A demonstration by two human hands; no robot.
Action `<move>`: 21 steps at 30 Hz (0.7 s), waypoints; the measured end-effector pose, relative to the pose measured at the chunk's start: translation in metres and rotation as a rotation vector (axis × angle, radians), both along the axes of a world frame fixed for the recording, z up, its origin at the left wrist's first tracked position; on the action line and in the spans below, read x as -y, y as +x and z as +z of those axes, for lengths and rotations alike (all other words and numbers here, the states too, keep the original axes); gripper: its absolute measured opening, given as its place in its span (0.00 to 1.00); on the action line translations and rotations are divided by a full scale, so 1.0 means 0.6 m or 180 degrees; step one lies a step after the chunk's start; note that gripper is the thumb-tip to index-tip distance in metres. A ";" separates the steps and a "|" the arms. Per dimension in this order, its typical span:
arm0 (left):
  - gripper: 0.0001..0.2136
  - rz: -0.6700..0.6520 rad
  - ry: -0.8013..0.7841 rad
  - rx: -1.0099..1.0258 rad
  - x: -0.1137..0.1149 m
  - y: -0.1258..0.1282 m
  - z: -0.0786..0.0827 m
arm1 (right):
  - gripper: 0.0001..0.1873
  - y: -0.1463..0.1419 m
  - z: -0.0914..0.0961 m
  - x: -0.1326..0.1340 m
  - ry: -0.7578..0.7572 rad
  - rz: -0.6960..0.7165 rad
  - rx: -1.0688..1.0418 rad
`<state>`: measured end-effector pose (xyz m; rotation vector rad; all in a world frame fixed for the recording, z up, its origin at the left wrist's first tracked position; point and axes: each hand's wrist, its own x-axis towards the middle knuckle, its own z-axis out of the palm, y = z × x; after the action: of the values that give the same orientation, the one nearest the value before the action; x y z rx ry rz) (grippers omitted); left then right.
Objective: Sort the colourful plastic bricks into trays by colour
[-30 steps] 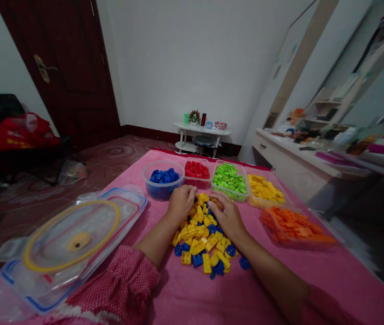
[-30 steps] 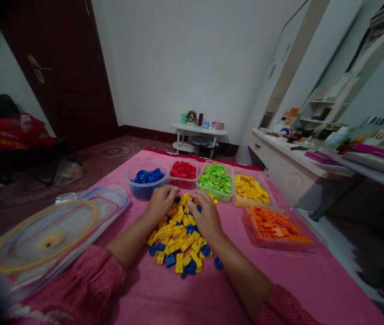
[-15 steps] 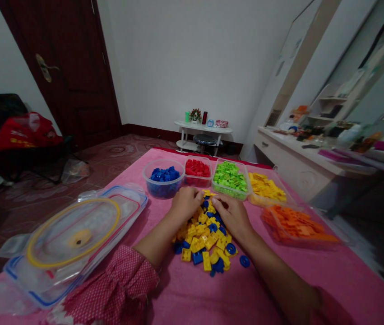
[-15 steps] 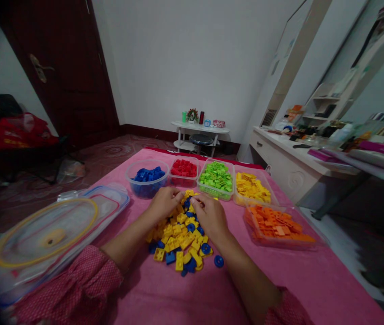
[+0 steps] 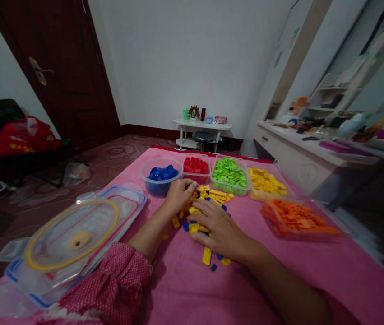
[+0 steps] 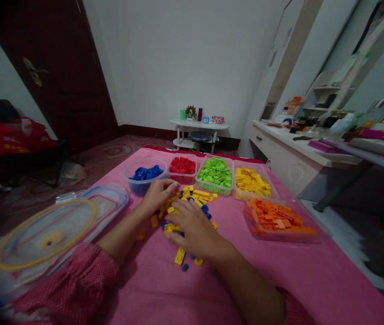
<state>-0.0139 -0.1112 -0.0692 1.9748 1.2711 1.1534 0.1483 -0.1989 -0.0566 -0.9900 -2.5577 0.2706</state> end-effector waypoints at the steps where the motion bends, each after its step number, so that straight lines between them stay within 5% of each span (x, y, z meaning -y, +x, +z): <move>1: 0.16 -0.0050 0.0019 -0.0100 0.002 0.002 -0.004 | 0.16 0.011 -0.003 -0.013 0.0001 -0.0183 -0.0086; 11: 0.14 -0.0335 -0.0071 -0.0634 -0.001 0.006 -0.032 | 0.13 0.091 -0.012 -0.069 -0.0158 -0.1615 0.0023; 17: 0.15 -0.0402 -0.0020 -0.0413 -0.001 0.006 -0.037 | 0.12 0.062 0.009 -0.051 0.0424 -0.1225 -0.0484; 21: 0.14 -0.0371 -0.0013 -0.0387 -0.001 0.007 -0.038 | 0.12 0.033 0.009 -0.030 0.0350 -0.0816 -0.0041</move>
<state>-0.0099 -0.1106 -0.0921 2.1138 1.1988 0.9873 0.1681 -0.1808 -0.0513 -1.2519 -2.3723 0.0643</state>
